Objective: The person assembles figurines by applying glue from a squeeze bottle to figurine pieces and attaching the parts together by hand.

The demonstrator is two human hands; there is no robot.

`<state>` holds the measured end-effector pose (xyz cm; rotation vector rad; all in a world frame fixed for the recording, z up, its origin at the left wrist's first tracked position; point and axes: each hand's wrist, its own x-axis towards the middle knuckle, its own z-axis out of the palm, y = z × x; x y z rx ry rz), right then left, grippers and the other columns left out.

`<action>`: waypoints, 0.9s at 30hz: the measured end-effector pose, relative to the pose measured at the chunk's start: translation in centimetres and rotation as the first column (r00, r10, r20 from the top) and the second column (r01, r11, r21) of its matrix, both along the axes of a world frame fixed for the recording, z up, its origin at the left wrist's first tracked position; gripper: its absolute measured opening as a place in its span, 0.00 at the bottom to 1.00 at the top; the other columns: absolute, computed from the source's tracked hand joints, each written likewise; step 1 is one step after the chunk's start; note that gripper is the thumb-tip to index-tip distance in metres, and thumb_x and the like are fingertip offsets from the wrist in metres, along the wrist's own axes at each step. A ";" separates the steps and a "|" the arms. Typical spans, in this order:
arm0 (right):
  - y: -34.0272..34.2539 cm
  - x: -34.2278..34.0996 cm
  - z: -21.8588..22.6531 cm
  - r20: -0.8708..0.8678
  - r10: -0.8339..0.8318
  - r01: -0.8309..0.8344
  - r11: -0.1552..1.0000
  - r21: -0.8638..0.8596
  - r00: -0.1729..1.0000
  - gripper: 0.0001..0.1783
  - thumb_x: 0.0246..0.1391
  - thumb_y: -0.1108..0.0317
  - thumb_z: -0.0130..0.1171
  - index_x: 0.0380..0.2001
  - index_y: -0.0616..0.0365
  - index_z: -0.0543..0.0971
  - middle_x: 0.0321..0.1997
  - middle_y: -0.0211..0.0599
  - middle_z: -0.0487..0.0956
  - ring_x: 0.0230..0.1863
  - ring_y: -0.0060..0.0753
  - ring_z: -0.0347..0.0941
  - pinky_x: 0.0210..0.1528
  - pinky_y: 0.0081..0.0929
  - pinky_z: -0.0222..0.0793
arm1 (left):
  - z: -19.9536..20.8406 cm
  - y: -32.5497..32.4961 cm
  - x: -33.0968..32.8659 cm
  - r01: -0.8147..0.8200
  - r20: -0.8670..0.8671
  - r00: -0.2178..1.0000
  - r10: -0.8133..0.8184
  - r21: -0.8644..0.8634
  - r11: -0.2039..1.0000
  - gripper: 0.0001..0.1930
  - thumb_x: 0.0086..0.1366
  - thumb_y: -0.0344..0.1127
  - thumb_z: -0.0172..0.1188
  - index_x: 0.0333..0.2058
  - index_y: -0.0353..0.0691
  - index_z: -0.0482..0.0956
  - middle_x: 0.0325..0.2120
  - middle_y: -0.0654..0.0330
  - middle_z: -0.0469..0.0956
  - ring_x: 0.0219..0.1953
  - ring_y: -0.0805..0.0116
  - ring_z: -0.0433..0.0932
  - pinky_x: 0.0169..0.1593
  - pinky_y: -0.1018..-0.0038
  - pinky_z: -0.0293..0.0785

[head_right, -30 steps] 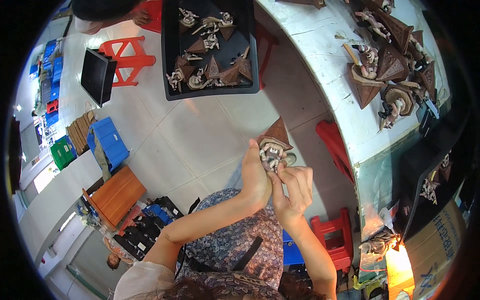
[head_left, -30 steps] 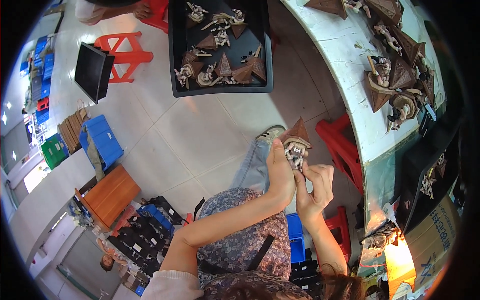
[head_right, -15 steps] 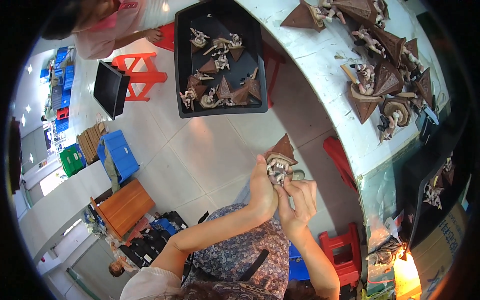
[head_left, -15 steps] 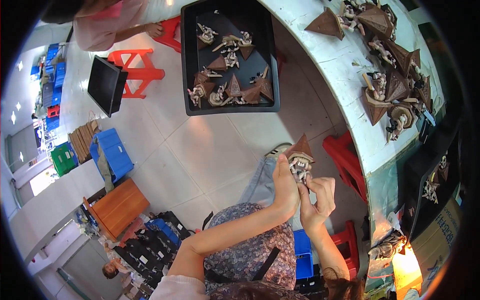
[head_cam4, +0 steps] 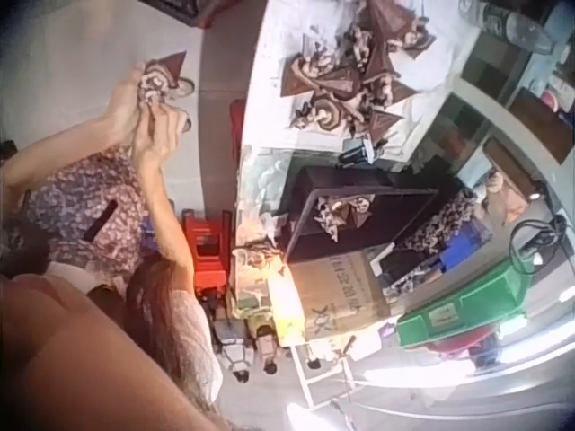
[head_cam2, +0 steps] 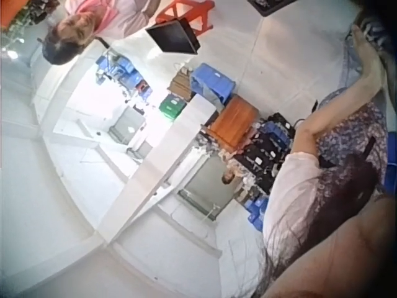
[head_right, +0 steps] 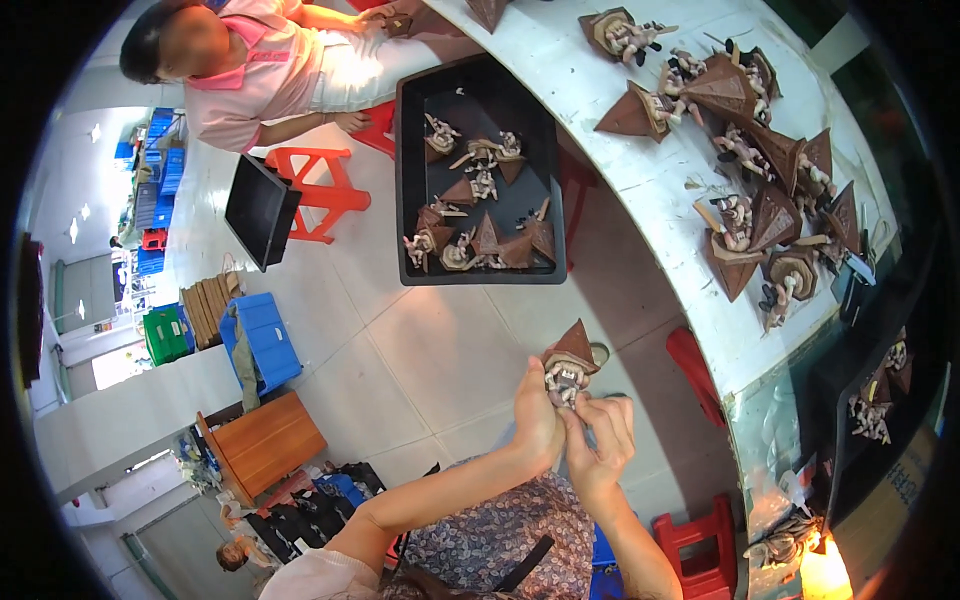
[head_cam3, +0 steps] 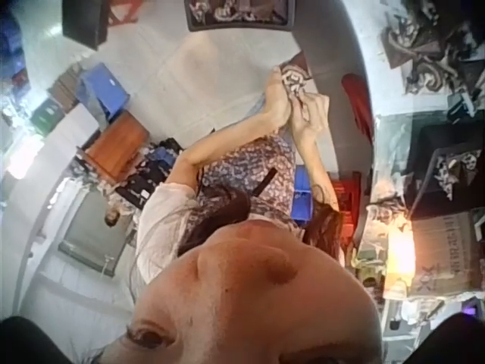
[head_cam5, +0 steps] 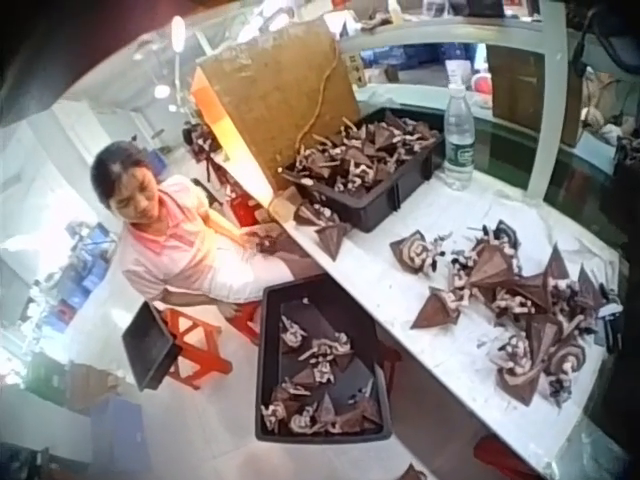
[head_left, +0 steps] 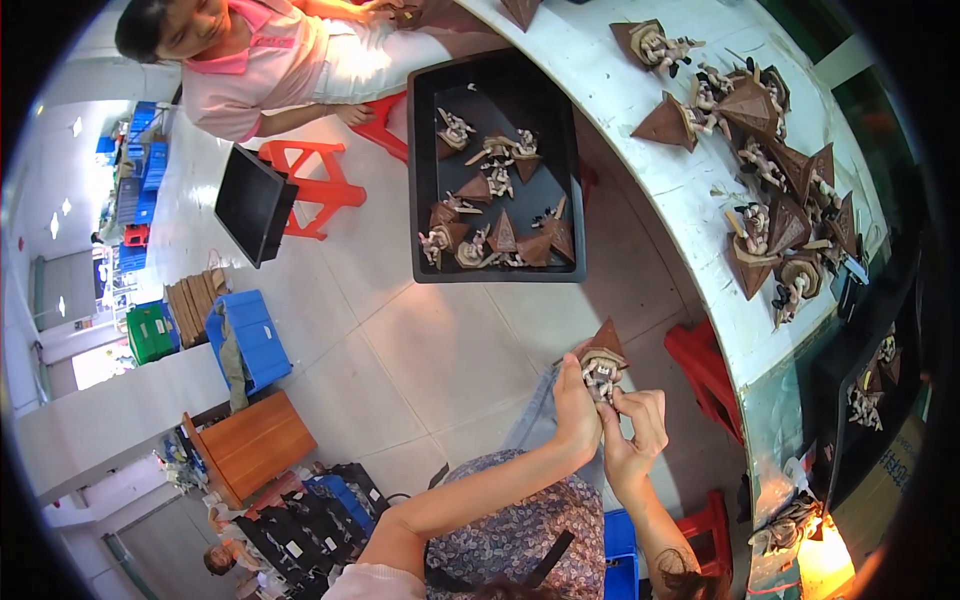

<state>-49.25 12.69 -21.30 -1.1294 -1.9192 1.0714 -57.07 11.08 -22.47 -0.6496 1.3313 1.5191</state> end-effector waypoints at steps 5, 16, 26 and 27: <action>-0.6 0.3 0.1 0.015 0.002 -0.002 1.000 0.005 1.000 0.13 0.32 0.86 0.64 0.26 0.65 0.75 0.26 0.39 0.74 0.29 0.38 0.68 0.32 0.29 0.64 | -0.1 -0.5 0.3 -0.013 0.008 1.000 0.014 -0.035 0.999 0.21 0.72 0.46 0.29 0.38 0.37 0.68 0.28 0.58 0.73 0.28 0.70 0.72 0.35 0.71 0.72; -1.1 0.2 1.0 0.081 0.003 0.001 0.999 -0.050 0.997 0.13 0.33 0.86 0.64 0.27 0.65 0.76 0.26 0.40 0.74 0.29 0.38 0.68 0.32 0.29 0.65 | -0.2 -1.8 0.3 -0.001 0.020 1.000 0.000 0.044 0.999 0.22 0.72 0.46 0.27 0.38 0.37 0.68 0.28 0.58 0.72 0.30 0.70 0.71 0.36 0.71 0.71; -1.3 0.7 -0.5 0.045 -0.037 0.040 0.997 -0.062 0.998 0.14 0.33 0.85 0.65 0.27 0.66 0.76 0.26 0.39 0.74 0.29 0.36 0.68 0.32 0.28 0.64 | -0.6 -1.1 0.4 0.002 0.084 0.996 -0.003 0.012 1.000 0.20 0.72 0.46 0.29 0.42 0.37 0.67 0.29 0.59 0.72 0.30 0.71 0.71 0.35 0.72 0.71; -1.3 0.7 -0.4 0.039 -0.044 0.046 0.997 -0.060 0.998 0.14 0.33 0.85 0.66 0.27 0.66 0.76 0.26 0.39 0.74 0.29 0.36 0.68 0.32 0.28 0.64 | -0.4 -1.1 0.4 -0.016 0.089 0.996 0.014 0.018 1.000 0.20 0.72 0.45 0.30 0.45 0.37 0.66 0.29 0.60 0.72 0.29 0.72 0.72 0.34 0.74 0.71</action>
